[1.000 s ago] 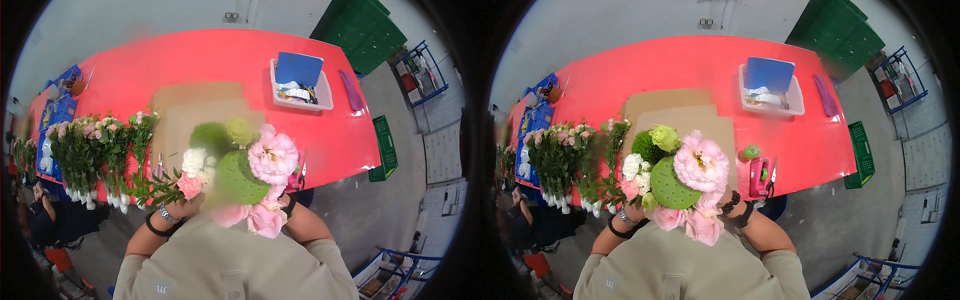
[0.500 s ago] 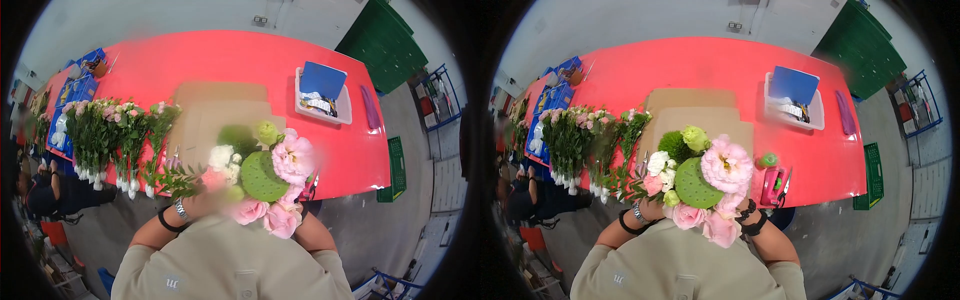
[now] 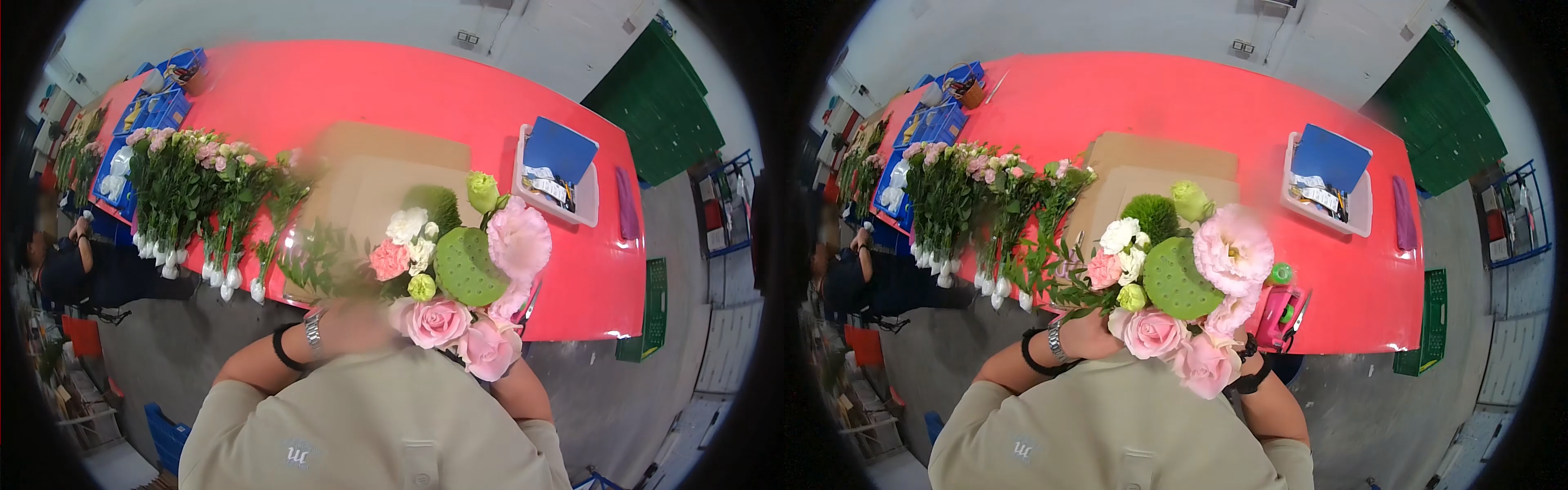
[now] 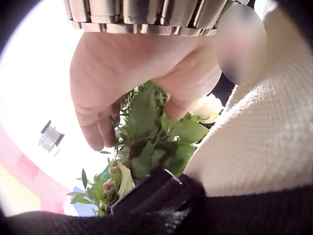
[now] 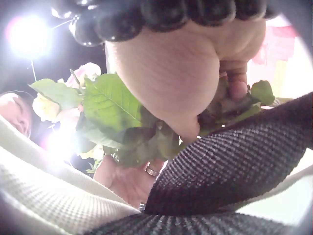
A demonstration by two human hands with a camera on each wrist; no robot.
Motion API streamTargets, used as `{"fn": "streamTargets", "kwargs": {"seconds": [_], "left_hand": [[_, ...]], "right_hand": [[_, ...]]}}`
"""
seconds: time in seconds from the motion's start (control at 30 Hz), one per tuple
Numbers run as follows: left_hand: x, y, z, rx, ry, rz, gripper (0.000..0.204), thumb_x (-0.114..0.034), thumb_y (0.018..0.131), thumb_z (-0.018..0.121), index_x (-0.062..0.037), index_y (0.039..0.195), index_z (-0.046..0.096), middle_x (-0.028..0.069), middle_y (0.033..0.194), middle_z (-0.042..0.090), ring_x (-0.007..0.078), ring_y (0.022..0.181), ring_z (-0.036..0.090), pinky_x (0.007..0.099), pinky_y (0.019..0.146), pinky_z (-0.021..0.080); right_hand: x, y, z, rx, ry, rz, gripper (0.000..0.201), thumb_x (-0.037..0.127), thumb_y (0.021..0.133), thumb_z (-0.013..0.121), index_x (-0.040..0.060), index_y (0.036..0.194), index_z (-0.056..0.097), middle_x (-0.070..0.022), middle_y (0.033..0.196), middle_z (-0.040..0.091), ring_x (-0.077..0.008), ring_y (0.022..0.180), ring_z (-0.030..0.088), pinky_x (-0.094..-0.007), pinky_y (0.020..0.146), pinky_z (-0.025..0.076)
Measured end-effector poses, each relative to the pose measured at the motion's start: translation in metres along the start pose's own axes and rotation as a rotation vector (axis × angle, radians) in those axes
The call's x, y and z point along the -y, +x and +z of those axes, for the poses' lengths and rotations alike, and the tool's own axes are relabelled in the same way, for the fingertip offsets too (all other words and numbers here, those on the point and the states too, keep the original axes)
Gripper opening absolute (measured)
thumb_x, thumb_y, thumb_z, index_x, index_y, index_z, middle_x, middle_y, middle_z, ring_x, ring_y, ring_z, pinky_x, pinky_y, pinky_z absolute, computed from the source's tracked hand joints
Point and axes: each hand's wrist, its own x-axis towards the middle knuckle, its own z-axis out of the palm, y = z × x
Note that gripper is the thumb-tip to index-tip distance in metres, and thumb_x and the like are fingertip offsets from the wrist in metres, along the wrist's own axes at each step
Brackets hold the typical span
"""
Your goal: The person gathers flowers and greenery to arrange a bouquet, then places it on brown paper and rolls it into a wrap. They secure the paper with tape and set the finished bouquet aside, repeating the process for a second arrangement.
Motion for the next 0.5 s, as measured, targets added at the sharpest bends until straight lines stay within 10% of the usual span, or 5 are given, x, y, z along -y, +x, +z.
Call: {"fn": "streamTargets", "kwargs": {"seconds": [0.07,0.23,0.37,0.5], "left_hand": [[-0.005,0.007,-0.001,-0.192,0.113,0.272,0.050,-0.029,0.100,0.061,-0.0112,0.146,0.051,0.0164,0.134,0.061,0.0305,0.118,0.064,0.0413,0.095,0.055],[-0.029,0.006,-0.016,-0.186,0.300,0.080,0.044,-0.022,0.094,0.076,-0.0050,0.132,0.065,0.0122,0.131,0.067,0.0273,0.123,0.064,0.0412,0.111,0.048],[-0.002,0.009,-0.002,-0.214,-0.376,-0.031,0.051,-0.029,0.099,0.066,-0.0072,0.143,0.054,0.0137,0.140,0.059,0.0289,0.130,0.058,0.0416,0.111,0.046],[0.015,0.010,0.001,-0.062,-0.126,-0.024,0.041,-0.026,0.105,0.057,-0.0036,0.139,0.056,0.0147,0.145,0.056,0.0275,0.133,0.056,0.0414,0.113,0.044]], "right_hand": [[0.003,0.000,0.001,0.017,-0.036,-0.012,0.057,0.002,0.072,0.075,0.0015,0.127,0.060,-0.0176,0.111,0.066,-0.0388,0.098,0.066,-0.0429,0.084,0.055],[0.005,0.022,0.008,-0.035,-0.290,-0.128,0.056,0.000,0.071,0.075,0.0016,0.126,0.061,-0.0178,0.110,0.066,-0.0398,0.098,0.067,-0.0432,0.083,0.055],[0.010,0.059,0.017,-0.165,-0.654,-0.325,0.056,-0.002,0.070,0.075,0.0016,0.124,0.061,-0.0180,0.109,0.066,-0.0406,0.097,0.067,-0.0435,0.083,0.055],[0.041,0.071,0.040,-0.169,-1.040,-0.318,0.055,-0.003,0.068,0.074,0.0004,0.122,0.062,-0.0168,0.104,0.066,-0.0392,0.089,0.068,-0.0432,0.076,0.056]]}}
